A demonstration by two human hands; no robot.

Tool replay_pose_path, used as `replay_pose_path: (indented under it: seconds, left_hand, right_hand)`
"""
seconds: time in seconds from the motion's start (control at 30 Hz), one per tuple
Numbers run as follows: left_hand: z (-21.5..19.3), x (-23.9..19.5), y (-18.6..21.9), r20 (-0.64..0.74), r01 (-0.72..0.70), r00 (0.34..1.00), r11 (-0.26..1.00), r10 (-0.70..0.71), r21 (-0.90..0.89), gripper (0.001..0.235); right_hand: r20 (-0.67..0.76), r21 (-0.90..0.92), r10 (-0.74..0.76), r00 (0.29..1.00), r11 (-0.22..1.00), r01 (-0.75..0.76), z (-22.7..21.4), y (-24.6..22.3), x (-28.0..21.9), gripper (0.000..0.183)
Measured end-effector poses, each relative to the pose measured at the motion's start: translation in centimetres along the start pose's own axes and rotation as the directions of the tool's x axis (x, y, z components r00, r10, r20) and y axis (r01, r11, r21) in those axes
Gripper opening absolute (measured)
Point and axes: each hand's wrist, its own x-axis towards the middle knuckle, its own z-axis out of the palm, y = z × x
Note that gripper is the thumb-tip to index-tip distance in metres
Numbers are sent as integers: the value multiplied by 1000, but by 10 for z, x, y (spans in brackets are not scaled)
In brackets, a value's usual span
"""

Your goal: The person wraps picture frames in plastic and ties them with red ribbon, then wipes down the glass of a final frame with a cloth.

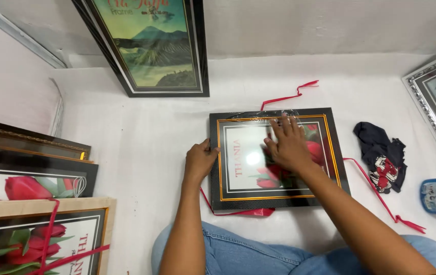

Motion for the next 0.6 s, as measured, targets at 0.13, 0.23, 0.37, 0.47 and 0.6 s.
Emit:
replay_pose_path:
  seconds: [0.13, 0.23, 0.37, 0.47, 0.6]
  left_hand:
    - [1, 3, -1, 11, -31, 999, 996, 32, -83, 58]
    - [4, 7, -6, 3, -25, 1000, 995, 25, -99, 58]
    - [-3, 1, 6, 4, -23, 1000, 1000, 23, -3, 59]
    - [7, 8, -4, 4, -18, 1000, 1000, 18, 15, 60]
    - [11, 13, -5, -57, 15, 998, 1000, -14, 23, 38]
  right_hand:
    - [246, -35, 53, 968, 998, -46, 20, -29, 21, 64]
    - [267, -89, 48, 963, 996, -25, 43, -30, 28, 66]
    - [171, -114, 44, 984, 993, -25, 38, -49, 45, 69]
    - [-302, -5, -246, 921, 967, 256, 15, -86, 100, 62]
    - [-449, -93, -552, 703, 811, 577, -79, -178, 178, 52]
